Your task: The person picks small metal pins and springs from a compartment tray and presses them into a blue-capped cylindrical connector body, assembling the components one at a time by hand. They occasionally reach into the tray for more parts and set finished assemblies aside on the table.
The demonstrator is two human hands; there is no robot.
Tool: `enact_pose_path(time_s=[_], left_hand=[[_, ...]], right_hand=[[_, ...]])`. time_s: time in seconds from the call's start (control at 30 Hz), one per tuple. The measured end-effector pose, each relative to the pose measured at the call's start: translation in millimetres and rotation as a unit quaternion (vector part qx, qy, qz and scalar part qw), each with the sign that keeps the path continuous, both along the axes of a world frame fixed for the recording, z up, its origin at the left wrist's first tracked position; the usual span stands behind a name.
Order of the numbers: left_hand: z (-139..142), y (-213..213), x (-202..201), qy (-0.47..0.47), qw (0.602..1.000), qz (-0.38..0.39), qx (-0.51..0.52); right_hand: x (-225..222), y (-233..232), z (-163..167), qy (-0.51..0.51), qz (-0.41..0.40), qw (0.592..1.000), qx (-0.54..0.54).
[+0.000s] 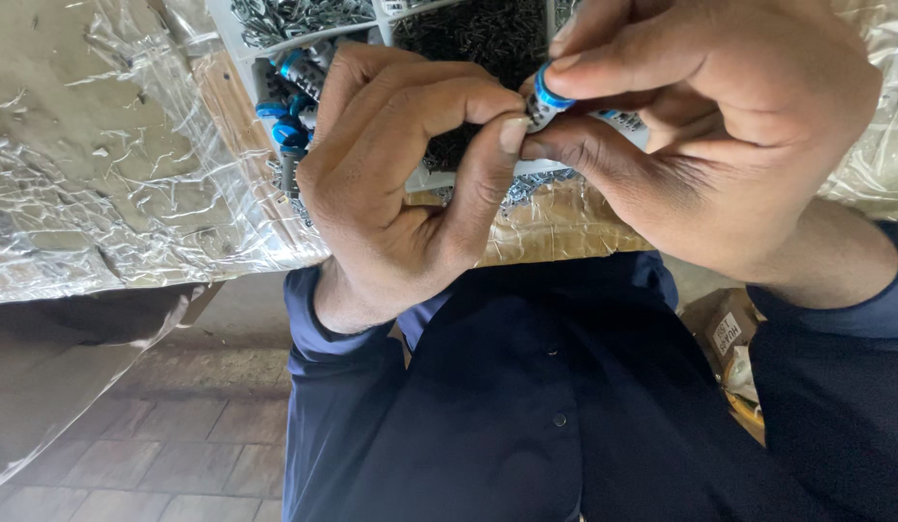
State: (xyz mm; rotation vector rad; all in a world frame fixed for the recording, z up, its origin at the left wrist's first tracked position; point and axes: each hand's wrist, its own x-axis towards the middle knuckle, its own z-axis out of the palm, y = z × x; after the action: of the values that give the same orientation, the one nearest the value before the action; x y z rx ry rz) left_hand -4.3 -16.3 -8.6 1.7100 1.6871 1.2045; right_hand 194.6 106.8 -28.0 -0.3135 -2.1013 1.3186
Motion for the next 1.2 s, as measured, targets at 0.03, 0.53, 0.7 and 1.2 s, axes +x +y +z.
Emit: enact_pose_path(time_s=[0.03, 0.53, 0.7, 1.2], left_hand=[[-0.8, 0.3, -0.6, 0.006, 1.0, -0.002, 0.007], [-0.9, -3.6, -2.6, 0.224, 0.974, 0.024, -0.016], [-21.6, -14.7, -7.6, 0.249, 0.968, 0.014, -0.011], [69.7, 108.2, 82.4, 0.337, 0.803, -0.489, 0.047]], right_hand=[[0.1, 1.8, -2.0, 0.001, -0.005, 1.0, 0.03], [13.4, 3.6, -16.0, 0.011, 0.01, 1.0, -0.025], [0.5, 4.6, -14.6, 0.024, -0.009, 0.997, -0.068], [129.6, -146.4, -6.4, 0.118, -0.277, 0.856, -0.421]])
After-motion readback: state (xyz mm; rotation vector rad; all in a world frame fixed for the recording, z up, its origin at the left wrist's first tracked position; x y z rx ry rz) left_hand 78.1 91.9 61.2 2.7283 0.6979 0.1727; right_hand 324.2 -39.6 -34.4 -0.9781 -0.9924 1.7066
